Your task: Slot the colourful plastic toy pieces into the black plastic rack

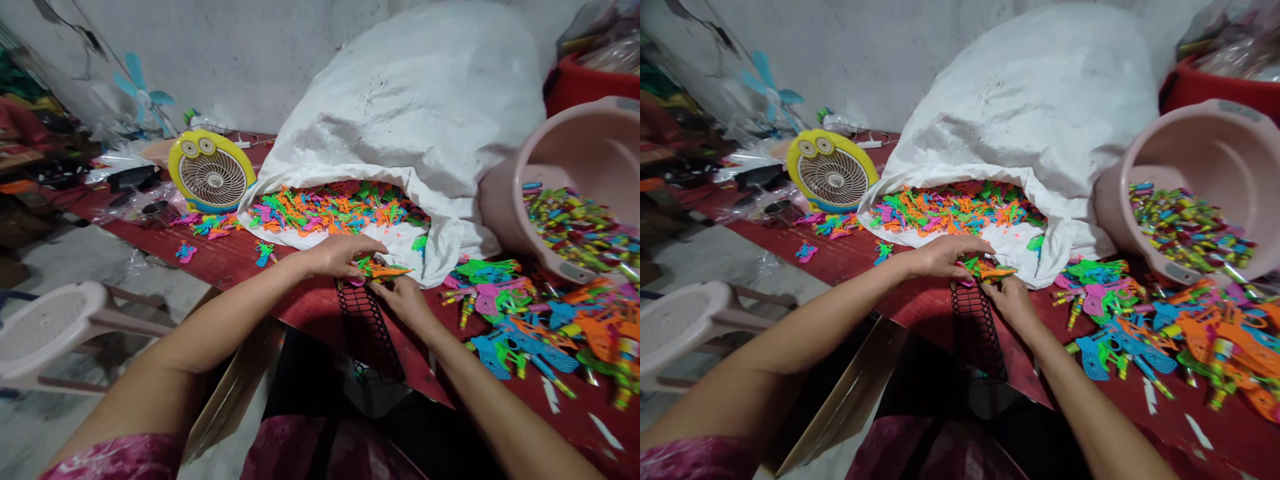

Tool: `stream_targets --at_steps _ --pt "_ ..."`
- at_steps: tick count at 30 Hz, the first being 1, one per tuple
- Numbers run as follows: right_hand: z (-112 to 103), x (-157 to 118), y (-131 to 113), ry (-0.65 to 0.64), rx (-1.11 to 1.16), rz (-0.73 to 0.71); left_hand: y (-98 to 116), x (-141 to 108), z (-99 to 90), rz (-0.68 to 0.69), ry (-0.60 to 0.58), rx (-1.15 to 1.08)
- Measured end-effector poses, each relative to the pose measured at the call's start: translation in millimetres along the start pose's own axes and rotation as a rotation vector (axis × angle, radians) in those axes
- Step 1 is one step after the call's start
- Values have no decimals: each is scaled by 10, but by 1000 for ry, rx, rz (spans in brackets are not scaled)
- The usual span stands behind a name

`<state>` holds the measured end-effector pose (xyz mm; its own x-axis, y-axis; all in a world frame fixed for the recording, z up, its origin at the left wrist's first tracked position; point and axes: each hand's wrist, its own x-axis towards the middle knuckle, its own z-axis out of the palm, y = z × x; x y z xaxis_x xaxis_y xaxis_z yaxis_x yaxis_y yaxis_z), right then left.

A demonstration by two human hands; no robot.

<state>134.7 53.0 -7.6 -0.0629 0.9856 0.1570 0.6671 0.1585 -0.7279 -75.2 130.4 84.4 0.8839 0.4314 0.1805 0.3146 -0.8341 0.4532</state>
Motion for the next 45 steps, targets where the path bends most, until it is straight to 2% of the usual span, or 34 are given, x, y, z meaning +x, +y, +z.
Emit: stream_targets --at_steps 3,7,10,14,21,25,31,36,39,45 --pt "-67 45 21 -66 14 58 2 -4 -3 6 0 -11" --pt "-155 115 -14 -178 217 20 -6 -3 -3 21 -4 -37" --pt "-192 139 -107 -231 245 -29 -7 3 -5 12 -6 -35" --pt "-190 148 -241 -187 77 -129 -10 13 0 20 -4 -31" --pt "-59 181 -224 -157 -259 -27 -18 20 15 14 -12 3" --pt "47 98 -254 -61 -459 15 -7 20 16 6 -15 21" --pt "49 30 -293 -96 -546 54 26 10 8 12 -22 32" --pt "56 52 -361 -95 -646 33 85 -23 -35 46 -12 11" --pt "90 49 -418 -111 -674 69 132 -10 -45 12 -38 40" --pt "114 15 -445 -96 -632 80 197 55 19 -111 22 151"
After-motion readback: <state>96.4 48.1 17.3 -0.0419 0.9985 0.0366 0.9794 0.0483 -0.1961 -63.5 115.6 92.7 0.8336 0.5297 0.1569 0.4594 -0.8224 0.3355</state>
